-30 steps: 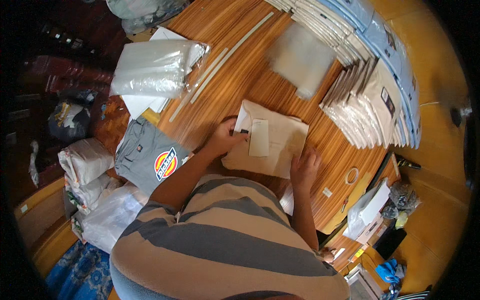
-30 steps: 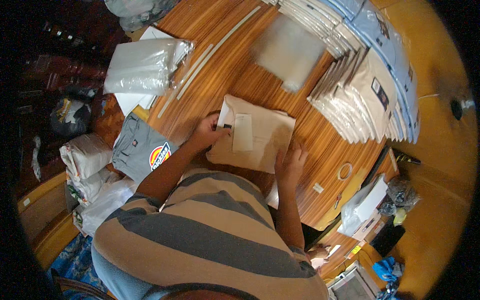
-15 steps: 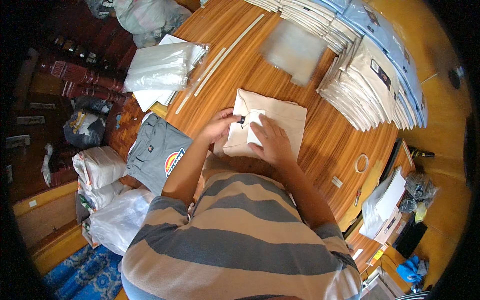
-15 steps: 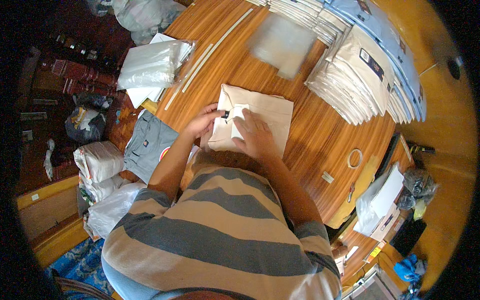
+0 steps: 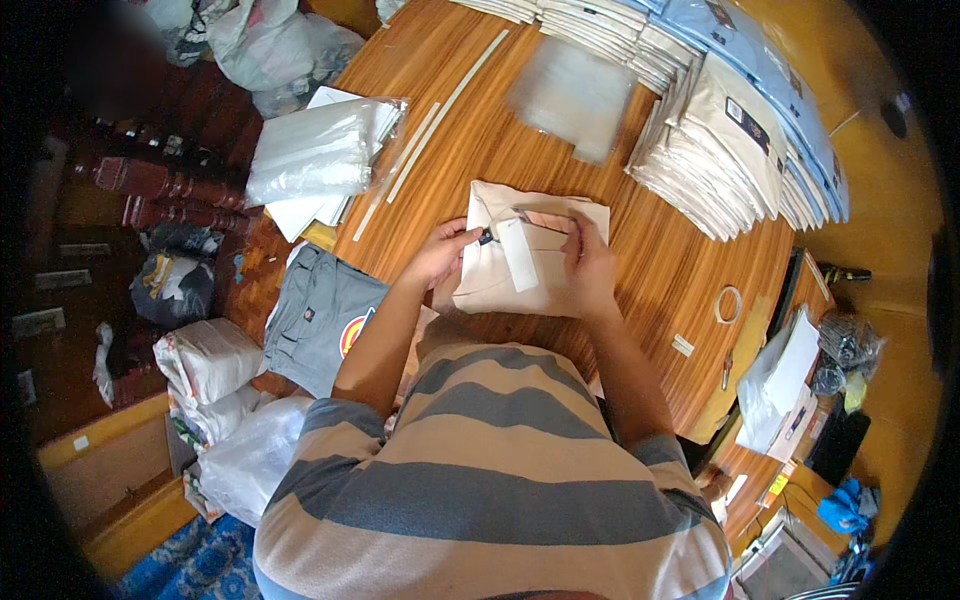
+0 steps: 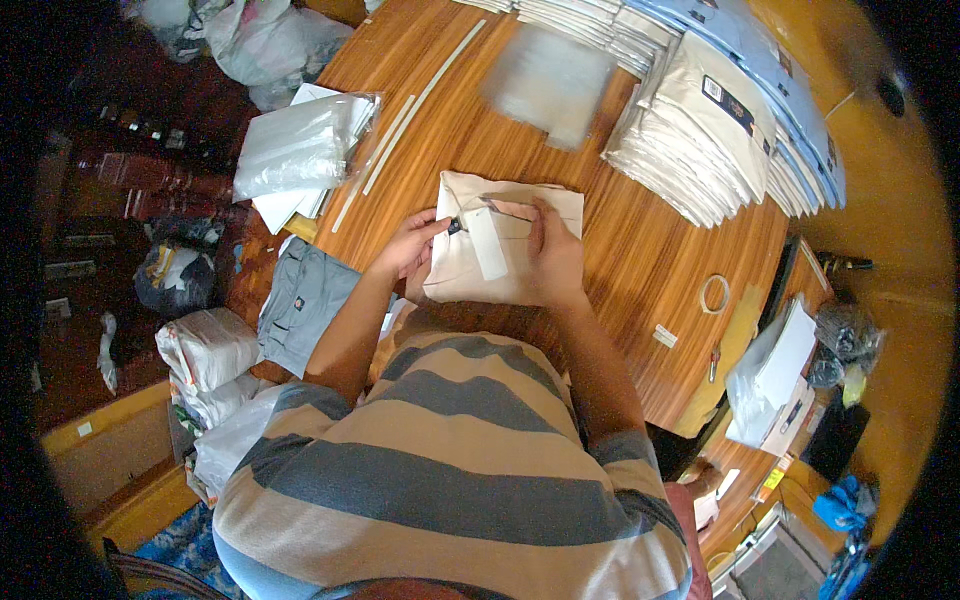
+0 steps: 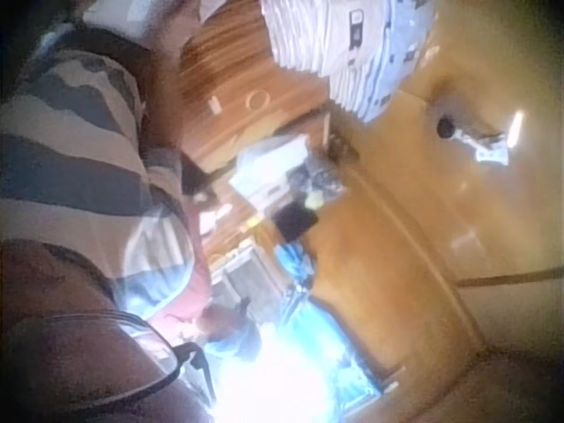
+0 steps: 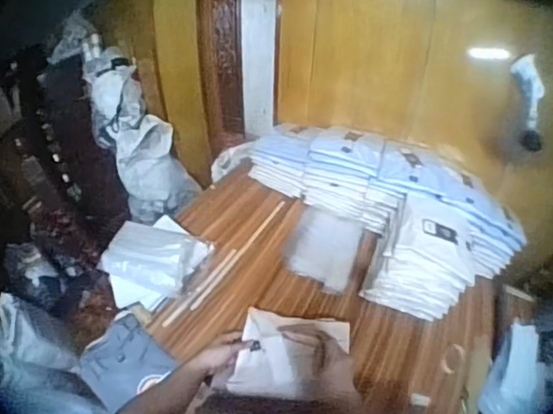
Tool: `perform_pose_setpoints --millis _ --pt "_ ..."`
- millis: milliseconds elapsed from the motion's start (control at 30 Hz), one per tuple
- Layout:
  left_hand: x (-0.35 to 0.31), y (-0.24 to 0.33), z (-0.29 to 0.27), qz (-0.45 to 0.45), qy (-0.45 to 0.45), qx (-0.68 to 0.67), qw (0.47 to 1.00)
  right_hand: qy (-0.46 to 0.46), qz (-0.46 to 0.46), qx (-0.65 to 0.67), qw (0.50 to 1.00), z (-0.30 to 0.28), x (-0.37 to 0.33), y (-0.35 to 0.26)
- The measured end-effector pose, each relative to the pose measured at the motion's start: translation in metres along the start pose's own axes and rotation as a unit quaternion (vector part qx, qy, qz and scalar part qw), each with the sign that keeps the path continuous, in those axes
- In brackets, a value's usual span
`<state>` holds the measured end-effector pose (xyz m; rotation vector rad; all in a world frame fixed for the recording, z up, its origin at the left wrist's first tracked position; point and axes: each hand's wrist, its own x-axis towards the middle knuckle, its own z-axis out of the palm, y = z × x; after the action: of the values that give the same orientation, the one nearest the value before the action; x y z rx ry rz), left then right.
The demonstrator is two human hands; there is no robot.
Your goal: The person places folded shirts into plastic bags, seals the bags with adhesive tape, and stacks the finished packages.
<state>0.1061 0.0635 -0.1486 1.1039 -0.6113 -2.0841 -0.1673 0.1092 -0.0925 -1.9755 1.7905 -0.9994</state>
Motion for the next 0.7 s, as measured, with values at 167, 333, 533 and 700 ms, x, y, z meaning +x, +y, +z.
perform_pose_setpoints --millis 167,333,533,700 --pt "0.004 -0.004 -0.005 -0.003 -0.024 -0.046 0.999 -0.099 -0.181 -0.030 0.978 -0.031 -0.020 -0.008" --pt "0.002 0.005 0.001 -0.022 -0.030 -0.041 0.998 -0.200 -0.143 -0.043 0.968 -0.020 -0.067 -0.025" --pt "0.008 -0.004 -0.010 -0.021 -0.022 -0.039 0.999 -0.180 -0.072 -0.140 0.971 0.012 -0.057 -0.053" --pt "0.005 0.000 -0.006 -0.039 -0.028 -0.035 0.998 -0.229 -0.127 -0.122 0.957 0.010 -0.065 -0.035"
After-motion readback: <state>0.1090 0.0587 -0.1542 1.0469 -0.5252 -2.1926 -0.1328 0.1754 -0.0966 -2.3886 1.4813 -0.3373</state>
